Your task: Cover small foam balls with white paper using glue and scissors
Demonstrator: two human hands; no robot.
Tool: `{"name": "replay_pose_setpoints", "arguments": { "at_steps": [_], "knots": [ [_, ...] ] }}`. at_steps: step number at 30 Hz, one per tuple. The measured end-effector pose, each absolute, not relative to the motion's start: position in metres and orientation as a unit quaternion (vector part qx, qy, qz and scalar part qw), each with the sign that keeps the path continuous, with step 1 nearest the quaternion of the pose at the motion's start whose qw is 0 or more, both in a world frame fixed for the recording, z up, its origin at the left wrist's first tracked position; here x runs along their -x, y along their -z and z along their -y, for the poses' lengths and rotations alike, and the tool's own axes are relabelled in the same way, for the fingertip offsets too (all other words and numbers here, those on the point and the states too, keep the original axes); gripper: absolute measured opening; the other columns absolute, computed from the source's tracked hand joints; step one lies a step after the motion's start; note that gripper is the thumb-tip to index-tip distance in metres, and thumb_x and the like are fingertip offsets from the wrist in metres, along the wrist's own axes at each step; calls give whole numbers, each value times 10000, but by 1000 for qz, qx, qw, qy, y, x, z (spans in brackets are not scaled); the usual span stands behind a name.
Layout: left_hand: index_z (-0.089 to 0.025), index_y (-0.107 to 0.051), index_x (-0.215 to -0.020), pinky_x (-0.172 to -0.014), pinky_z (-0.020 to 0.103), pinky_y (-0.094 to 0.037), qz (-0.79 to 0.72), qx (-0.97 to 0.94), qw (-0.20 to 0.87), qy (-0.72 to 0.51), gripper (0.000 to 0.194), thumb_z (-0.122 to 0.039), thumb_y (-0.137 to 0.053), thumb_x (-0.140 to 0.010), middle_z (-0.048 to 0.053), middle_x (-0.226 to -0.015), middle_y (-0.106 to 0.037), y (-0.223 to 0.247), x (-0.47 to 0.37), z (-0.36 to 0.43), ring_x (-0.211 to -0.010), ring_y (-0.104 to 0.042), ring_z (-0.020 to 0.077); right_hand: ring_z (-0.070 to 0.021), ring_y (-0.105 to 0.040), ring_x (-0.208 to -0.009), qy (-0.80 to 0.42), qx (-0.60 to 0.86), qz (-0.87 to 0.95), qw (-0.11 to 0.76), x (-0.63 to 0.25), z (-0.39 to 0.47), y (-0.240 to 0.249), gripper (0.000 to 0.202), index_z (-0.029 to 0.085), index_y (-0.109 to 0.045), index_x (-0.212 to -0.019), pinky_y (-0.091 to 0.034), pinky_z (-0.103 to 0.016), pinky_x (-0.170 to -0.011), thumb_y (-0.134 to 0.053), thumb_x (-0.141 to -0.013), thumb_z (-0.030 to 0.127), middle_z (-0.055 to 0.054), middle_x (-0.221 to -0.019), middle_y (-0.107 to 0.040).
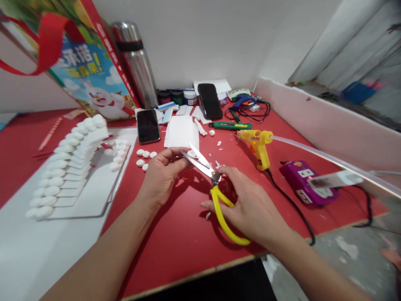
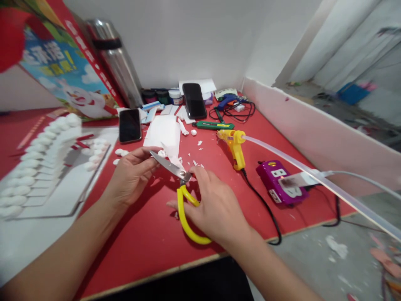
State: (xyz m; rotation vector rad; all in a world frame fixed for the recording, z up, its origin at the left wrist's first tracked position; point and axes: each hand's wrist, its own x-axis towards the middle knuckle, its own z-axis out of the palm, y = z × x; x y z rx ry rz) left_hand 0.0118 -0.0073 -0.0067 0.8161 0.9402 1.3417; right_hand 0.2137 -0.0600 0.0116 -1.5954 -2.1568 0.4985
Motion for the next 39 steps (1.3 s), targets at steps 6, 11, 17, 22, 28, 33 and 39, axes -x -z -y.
{"name": "replay_pose_setpoints", "arguments": {
  "at_steps": [6, 11, 17, 22, 28, 33, 39],
  "knots": [
    [-186, -778, -913, -865, 258, -557, -403, -376, 603, -577, 205, -147, -836, -721, 13, -897, -766, 10, -11, 7, -846, -704, 123, -263, -699, -825, -188, 578, 764, 216, -213, 58, -12, 575, 200, -548, -1183, -490, -338, -684, -737, -815, 599, -67, -954, -708],
    [-188, -775, -901, -890, 278, -556, -411, -387, 596, -571, 189, -159, -837, -725, 23, -907, -766, 11, -10, 7, -862, -705, 132, -258, -701, -804, -187, 578, 766, 211, -212, 58, -11, 527, 195, -553, -1191, -473, -328, -663, -706, -853, 569, -75, -962, -720],
    [-172, -766, -914, -883, 301, -564, -417, -386, 592, -571, 226, -174, -854, -706, 35, -908, -760, 12, -10, 6, -857, -707, 147, -235, -686, -713, -182, 577, 769, 207, -214, 57, -12, 481, 188, -562, -1181, -442, -313, -616, -690, -877, 539, -49, -886, -723],
    [-169, -755, -942, -839, 258, -569, -416, -373, 590, -583, 279, -159, -872, -688, 13, -894, -736, 10, -12, 6, -827, -693, 119, -227, -688, -683, -186, 572, 772, 206, -215, 58, -12, 472, 187, -563, -1200, -431, -309, -598, -671, -897, 533, -29, -854, -725],
    [-160, -726, -969, -839, 269, -569, -430, -372, 581, -582, 338, -167, -886, -672, 16, -899, -721, 10, -11, 5, -825, -686, 122, -241, -715, -693, -166, 573, 776, 205, -216, 58, -10, 462, 194, -573, -1200, -434, -310, -604, -656, -905, 540, -33, -849, -748],
    [-166, -720, -994, -858, 268, -563, -437, -383, 575, -575, 358, -181, -889, -679, 15, -918, -716, 12, -10, 5, -846, -681, 119, -251, -720, -669, -152, 572, 780, 202, -219, 58, -7, 436, 190, -591, -1174, -423, -308, -584, -655, -907, 529, -37, -790, -749],
    [-196, -741, -1032, -795, 243, -579, -422, -396, 583, -570, 346, -186, -872, -712, 10, -981, -716, 10, -10, 7, -797, -697, 105, -216, -668, -600, -201, 606, 733, 235, -221, 52, -12, 404, 215, -599, -1096, -403, -283, -544, -672, -885, 551, -9, -702, -688]
  ]
}}
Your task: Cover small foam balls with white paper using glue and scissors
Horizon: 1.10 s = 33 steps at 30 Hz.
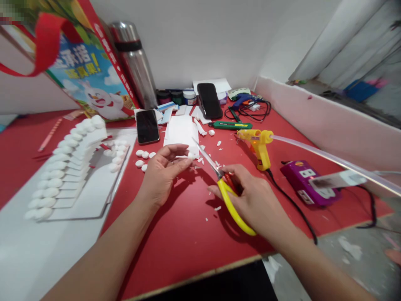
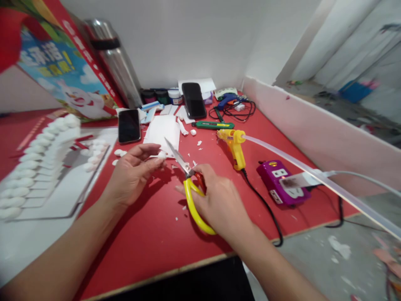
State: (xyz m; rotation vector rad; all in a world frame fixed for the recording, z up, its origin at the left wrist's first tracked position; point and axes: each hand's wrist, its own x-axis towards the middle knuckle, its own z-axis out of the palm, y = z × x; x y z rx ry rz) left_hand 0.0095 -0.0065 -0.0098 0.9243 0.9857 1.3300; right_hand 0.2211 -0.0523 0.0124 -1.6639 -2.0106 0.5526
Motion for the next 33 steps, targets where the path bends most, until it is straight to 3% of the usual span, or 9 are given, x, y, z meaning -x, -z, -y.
{"name": "replay_pose_setpoints", "arguments": {
  "at_steps": [6, 14, 20, 26, 33],
  "knots": [
    [-194, -780, -964, -812, 234, -584, -402, -335, 625, -578, 295, -129, -861, -688, 19, -932, -750, 3, -10, 6, -827, -731, 125, -159, -534, -484, -240, 607, 716, 249, -227, 43, -27, 521, 231, -513, -1156, -382, -262, -484, -670, -853, 625, 28, -690, -613],
    [-182, -794, -926, -752, 187, -574, -380, -281, 668, -575, 237, -138, -862, -703, 6, -846, -753, 2, -6, 4, -750, -714, 92, -252, -676, -864, -157, 552, 785, 234, -229, 42, -20, 495, 194, -519, -1181, -493, -326, -710, -709, -862, 522, -100, -1030, -676],
    [-135, -776, -833, -709, 194, -588, -361, -265, 692, -566, 165, -131, -869, -697, 32, -782, -767, 3, -6, 4, -727, -724, 116, -260, -661, -819, -103, 519, 821, 214, -232, 40, -16, 524, 187, -532, -1186, -502, -363, -725, -704, -857, 557, -98, -1005, -653],
    [-104, -794, -899, -716, 188, -597, -359, -262, 694, -566, 219, -135, -866, -695, 52, -840, -781, 3, -6, 5, -743, -724, 118, -298, -687, -888, -84, 508, 834, 200, -233, 41, -14, 557, 183, -543, -1210, -518, -386, -742, -689, -861, 592, -127, -1045, -667],
    [-68, -779, -860, -659, 182, -598, -351, -237, 724, -544, 190, -104, -835, -682, 66, -753, -751, 1, -4, 5, -671, -704, 121, -283, -698, -852, -86, 506, 831, 215, -231, 40, -10, 544, 185, -558, -1190, -527, -376, -722, -670, -874, 614, -113, -1019, -685]
  ]
}}
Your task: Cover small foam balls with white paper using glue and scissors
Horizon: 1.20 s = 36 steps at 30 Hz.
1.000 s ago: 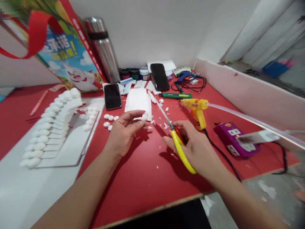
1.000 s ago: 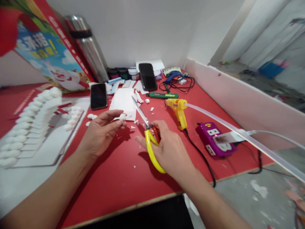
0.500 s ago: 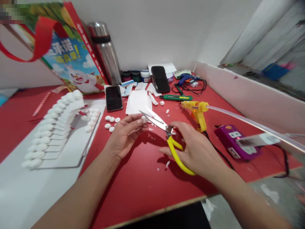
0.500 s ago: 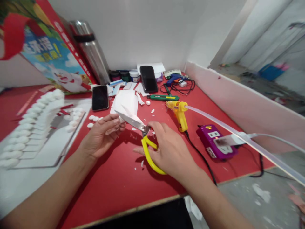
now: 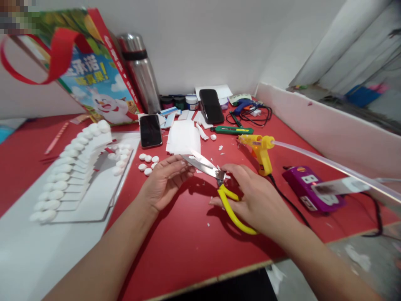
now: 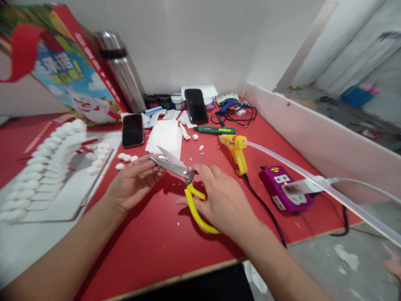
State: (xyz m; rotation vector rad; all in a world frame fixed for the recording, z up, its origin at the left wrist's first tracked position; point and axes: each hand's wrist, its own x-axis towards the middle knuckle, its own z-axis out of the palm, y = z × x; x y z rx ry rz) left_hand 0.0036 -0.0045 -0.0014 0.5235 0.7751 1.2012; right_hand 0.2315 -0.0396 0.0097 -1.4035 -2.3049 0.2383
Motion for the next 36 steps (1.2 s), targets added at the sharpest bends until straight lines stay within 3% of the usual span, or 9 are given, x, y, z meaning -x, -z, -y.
{"name": "replay_pose_setpoints", "arguments": {
  "at_steps": [8, 16, 20, 25, 30, 33, 36],
  "knots": [
    [-52, -759, -836, -623, 188, -613, -350, -205, 741, -535, 178, -41, -809, -666, 73, -743, -743, -1, -3, 4, -651, -719, 138, -256, -707, -785, -98, 494, 830, 240, -230, 41, -10, 561, 178, -568, -1156, -522, -347, -660, -670, -860, 643, -83, -970, -705],
    [-48, -756, -833, -612, 184, -617, -353, -190, 748, -529, 120, 2, -753, -724, 72, -736, -736, -2, -3, 4, -651, -729, 142, -235, -711, -744, -75, 480, 840, 242, -233, 40, -9, 422, 176, -575, -1158, -499, -312, -632, -754, -868, 425, -64, -929, -727],
    [-61, -776, -842, -624, 179, -616, -351, -193, 750, -527, 129, 2, -747, -733, 84, -758, -751, -1, -3, 3, -659, -733, 140, -188, -685, -647, -99, 494, 831, 236, -234, 40, -9, 275, 189, -582, -1130, -457, -276, -585, -688, -918, 328, -33, -857, -730],
    [-71, -785, -1054, -706, 187, -613, -317, -235, 758, -519, 318, -25, -760, -741, 77, -766, -739, 1, 0, 4, -722, -724, 133, -166, -615, -561, -185, 573, 759, 248, -235, 39, -15, 419, 208, -559, -1100, -422, -260, -533, -667, -898, 559, 10, -712, -652],
    [-114, -792, -1002, -744, 179, -604, -304, -252, 747, -534, 262, -52, -794, -747, 68, -855, -754, 2, -2, 5, -764, -721, 117, -131, -543, -505, -282, 558, 733, 269, -238, 39, -30, 460, 228, -487, -1189, -407, -240, -488, -610, -925, 584, 47, -683, -579],
    [-125, -784, -973, -776, 175, -611, -319, -241, 744, -536, 222, -49, -795, -764, 67, -901, -767, 0, -4, 4, -801, -737, 116, -150, -575, -547, -260, 557, 742, 268, -238, 39, -32, 479, 220, -491, -1215, -437, -262, -517, -628, -916, 569, 17, -736, -616],
    [-126, -772, -966, -748, 170, -614, -329, -241, 739, -536, 218, -49, -800, -763, 61, -898, -770, -1, -5, 4, -785, -743, 116, -224, -668, -738, -229, 562, 754, 250, -235, 39, -28, 563, 206, -502, -1260, -501, -309, -605, -678, -876, 579, -72, -918, -685]
  ]
}}
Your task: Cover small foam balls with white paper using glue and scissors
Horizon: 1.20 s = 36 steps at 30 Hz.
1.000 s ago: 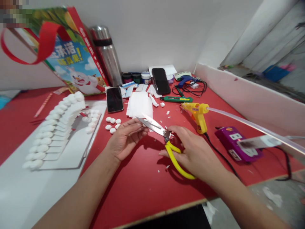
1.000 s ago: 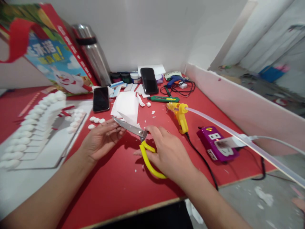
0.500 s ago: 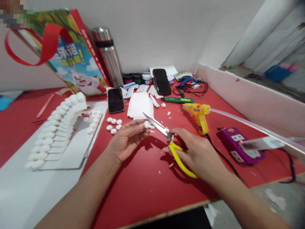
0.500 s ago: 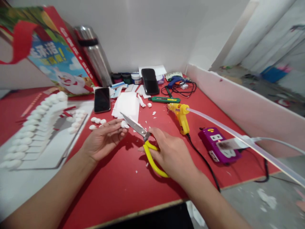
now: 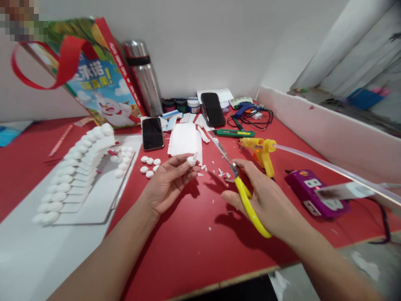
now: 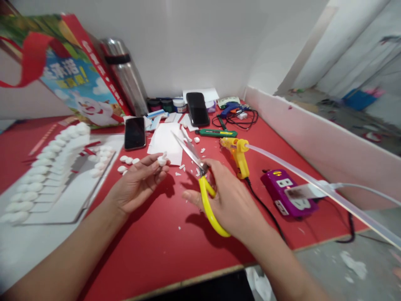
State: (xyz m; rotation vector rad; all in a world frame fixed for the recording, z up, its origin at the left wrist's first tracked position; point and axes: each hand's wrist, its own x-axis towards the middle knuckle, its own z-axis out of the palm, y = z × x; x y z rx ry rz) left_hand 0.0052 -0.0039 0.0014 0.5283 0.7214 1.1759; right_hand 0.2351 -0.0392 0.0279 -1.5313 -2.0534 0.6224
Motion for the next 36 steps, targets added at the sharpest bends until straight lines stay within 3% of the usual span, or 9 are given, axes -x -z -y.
{"name": "replay_pose_setpoints", "arguments": {
  "at_steps": [3, 9, 21, 30, 36],
  "knots": [
    [-115, -760, -951, -727, 182, -614, -329, -246, 735, -539, 214, -64, -815, -750, 58, -884, -762, -1, -6, 4, -753, -731, 116, -291, -684, -923, -200, 546, 782, 225, -231, 39, -22, 651, 173, -511, -1299, -543, -375, -732, -709, -845, 596, -141, -1068, -682],
    [-95, -755, -922, -710, 176, -592, -311, -258, 741, -536, 214, -89, -842, -726, 34, -793, -723, 2, -5, 4, -716, -696, 103, -330, -680, -977, -148, 531, 816, 173, -223, 39, -17, 745, 149, -523, -1350, -541, -448, -833, -699, -826, 649, -172, -1120, -650],
    [-106, -757, -842, -694, 201, -573, -304, -288, 747, -516, 134, -161, -839, -750, 46, -733, -710, 2, -3, 6, -674, -676, 119, -289, -681, -832, -153, 521, 821, 177, -213, 39, -21, 638, 164, -582, -1224, -523, -388, -717, -669, -844, 669, -132, -997, -657],
    [-96, -723, -868, -688, 205, -573, -323, -251, 757, -509, 152, -108, -813, -745, 49, -762, -700, 5, -4, 6, -684, -687, 127, -298, -716, -892, -162, 508, 813, 234, -213, 41, -6, 742, 154, -594, -1223, -558, -398, -774, -688, -772, 735, -153, -1049, -719],
    [-95, -722, -851, -669, 177, -578, -319, -251, 766, -498, 128, -112, -815, -764, 51, -756, -712, 5, -4, 6, -667, -693, 111, -252, -719, -817, -165, 498, 807, 271, -213, 40, -5, 570, 159, -630, -1124, -531, -330, -708, -685, -845, 653, -129, -973, -752]
  ]
}}
